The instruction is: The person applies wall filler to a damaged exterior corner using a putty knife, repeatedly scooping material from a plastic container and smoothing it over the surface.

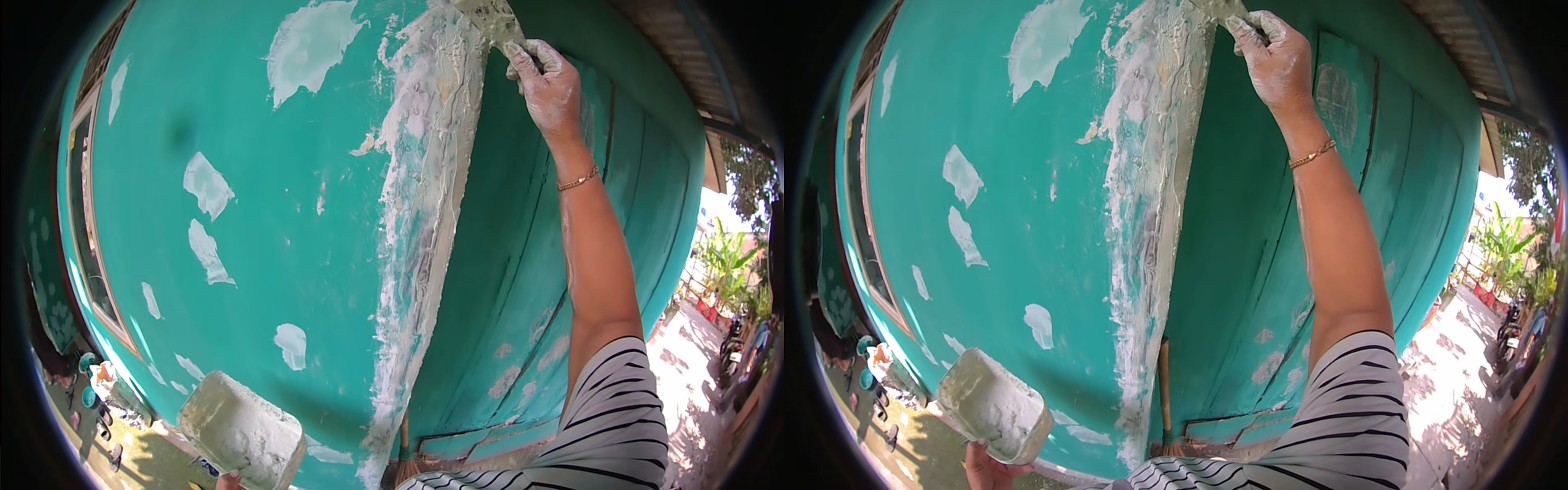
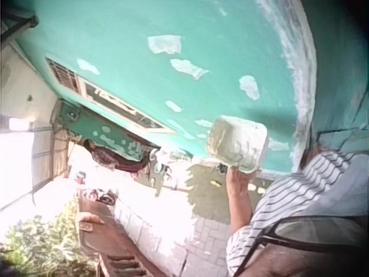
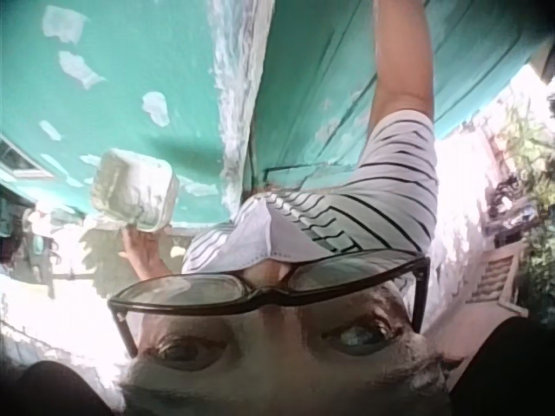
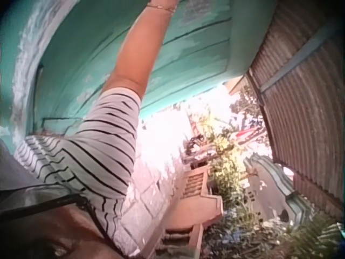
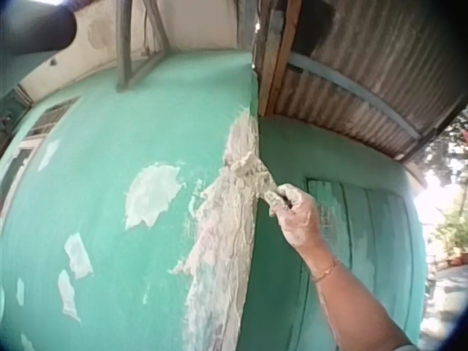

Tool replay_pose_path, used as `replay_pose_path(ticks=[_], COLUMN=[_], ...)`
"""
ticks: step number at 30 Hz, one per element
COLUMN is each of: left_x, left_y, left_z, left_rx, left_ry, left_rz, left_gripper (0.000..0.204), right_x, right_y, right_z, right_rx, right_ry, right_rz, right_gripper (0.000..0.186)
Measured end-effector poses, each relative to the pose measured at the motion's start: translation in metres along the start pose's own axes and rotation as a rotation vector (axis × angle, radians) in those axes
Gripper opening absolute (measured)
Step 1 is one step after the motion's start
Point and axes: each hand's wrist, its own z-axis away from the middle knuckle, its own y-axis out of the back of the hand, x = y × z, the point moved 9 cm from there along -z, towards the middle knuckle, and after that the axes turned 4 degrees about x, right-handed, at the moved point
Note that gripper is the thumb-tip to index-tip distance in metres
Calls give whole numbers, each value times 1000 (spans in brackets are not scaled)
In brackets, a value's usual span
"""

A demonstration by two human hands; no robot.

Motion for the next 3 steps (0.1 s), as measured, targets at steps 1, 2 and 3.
replay_pose_path(ticks=[1, 2, 3], left_x=[1, 2, 1], left_y=[-3, -4, -1], left_z=[-3, -5, -7], left_rx=[60, 115, 123], left_ry=[-15, -30, -36], left_rz=[30, 56, 29], left_gripper=[66, 71, 73], right_x=[10, 19, 23], right_y=[-8, -12, -18], right_z=[-1, -1, -5], right_rx=[-81, -157, -270], right_ry=[-151, -304, -339], right_rz=[-135, -266, -387], right_gripper=[22, 21, 21])
